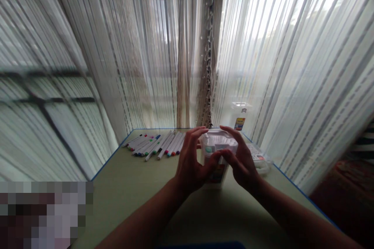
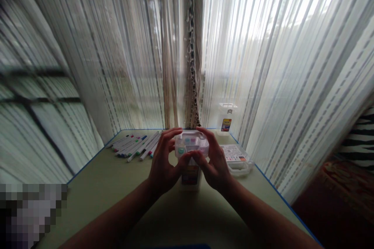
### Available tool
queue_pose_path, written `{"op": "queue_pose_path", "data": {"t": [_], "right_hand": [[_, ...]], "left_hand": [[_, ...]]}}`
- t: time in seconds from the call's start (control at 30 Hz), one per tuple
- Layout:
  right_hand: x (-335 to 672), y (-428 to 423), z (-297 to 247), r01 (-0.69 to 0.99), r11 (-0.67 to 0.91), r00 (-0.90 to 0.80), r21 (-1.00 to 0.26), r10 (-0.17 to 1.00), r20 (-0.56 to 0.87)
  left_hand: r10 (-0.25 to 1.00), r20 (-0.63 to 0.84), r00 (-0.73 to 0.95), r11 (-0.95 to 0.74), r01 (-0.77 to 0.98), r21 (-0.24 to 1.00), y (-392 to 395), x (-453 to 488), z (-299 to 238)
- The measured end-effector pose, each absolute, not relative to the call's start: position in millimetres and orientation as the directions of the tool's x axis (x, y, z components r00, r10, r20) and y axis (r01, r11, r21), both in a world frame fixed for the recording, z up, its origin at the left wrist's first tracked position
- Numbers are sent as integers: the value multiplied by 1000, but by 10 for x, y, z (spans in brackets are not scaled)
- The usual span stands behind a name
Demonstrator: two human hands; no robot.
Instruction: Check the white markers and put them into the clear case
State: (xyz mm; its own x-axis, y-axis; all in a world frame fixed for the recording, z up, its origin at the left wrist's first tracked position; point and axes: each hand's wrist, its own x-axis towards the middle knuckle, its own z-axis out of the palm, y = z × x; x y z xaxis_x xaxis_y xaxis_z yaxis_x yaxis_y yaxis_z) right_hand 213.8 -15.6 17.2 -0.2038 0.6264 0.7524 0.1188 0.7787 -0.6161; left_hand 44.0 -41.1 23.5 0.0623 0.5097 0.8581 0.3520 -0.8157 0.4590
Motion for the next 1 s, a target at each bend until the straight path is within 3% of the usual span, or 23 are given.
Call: {"op": "queue_pose_path", "data": {"t": [0.6, 1.0], "right_hand": [[2107, -269, 302, -30, 757, -217, -652, 632, 744], [2103, -279, 339, -35, 786, -244, -617, 592, 768]], "left_hand": [[530, 840, 115, -806, 375, 457, -447, 425, 319], [499, 856, 138, -816, 407, 410, -479, 413, 340]]}}
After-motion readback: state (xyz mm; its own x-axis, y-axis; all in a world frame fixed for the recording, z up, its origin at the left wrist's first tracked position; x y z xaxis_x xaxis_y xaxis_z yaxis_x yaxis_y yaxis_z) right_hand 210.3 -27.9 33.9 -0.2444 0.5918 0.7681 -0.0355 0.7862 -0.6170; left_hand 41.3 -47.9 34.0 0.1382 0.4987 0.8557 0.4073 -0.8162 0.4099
